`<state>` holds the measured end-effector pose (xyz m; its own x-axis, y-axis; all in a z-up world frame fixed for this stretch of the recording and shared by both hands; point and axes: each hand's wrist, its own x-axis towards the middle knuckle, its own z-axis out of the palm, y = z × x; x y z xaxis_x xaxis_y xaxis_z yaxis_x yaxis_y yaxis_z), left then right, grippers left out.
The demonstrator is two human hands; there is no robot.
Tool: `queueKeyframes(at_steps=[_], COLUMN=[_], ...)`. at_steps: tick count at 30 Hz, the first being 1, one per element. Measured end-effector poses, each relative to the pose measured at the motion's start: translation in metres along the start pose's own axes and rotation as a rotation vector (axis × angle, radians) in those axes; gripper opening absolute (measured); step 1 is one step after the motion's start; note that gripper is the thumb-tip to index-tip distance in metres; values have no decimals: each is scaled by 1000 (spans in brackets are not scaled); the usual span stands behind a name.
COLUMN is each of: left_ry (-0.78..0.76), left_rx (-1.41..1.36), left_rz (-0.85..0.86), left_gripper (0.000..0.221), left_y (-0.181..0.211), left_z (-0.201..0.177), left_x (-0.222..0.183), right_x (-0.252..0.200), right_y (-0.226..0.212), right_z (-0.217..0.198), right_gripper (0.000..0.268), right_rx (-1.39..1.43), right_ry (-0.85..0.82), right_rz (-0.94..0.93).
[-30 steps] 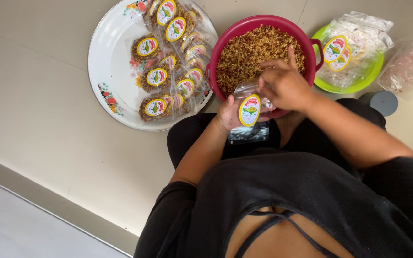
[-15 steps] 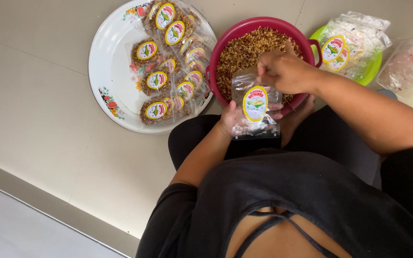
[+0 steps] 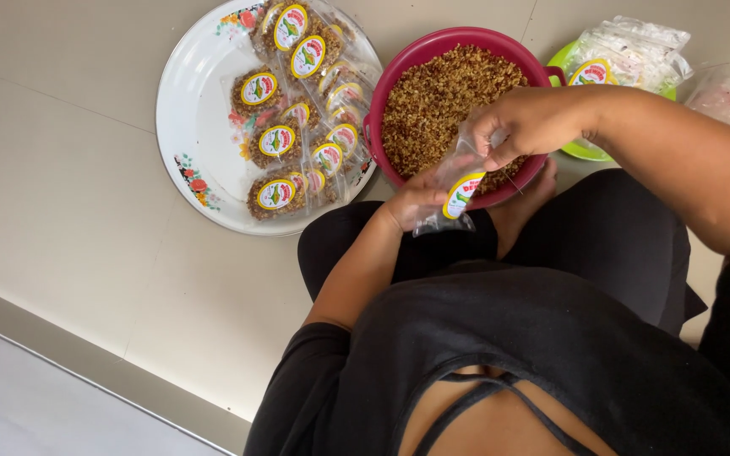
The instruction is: Packing small food items into plastic bags using a spoon while sitting on the floor.
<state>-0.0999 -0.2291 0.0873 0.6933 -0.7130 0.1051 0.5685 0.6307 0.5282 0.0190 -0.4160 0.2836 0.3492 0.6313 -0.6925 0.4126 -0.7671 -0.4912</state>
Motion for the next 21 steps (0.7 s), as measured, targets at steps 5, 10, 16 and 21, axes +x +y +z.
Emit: queueKeyframes(at_steps=[5,10,16,21], left_ry=[-57,149,261,371], left_rx=[-79,182,272,587], left_rz=[44,71,195,155], left_gripper=[103,77,79,85], left_y=[-5,-13,-8,-12], left_z=[-2,-32,3,19], left_x=[-5,-4,14,9], right_x=[-4,-10,1,25], right_y=[-1,-8,-4,12], right_z=[-4,-4,11,31], right_gripper=[10,8,12,17], right_rx=[-33,-1,-68,-121], right_ry=[39,15,41,46], right_rz=[113,157,112,55])
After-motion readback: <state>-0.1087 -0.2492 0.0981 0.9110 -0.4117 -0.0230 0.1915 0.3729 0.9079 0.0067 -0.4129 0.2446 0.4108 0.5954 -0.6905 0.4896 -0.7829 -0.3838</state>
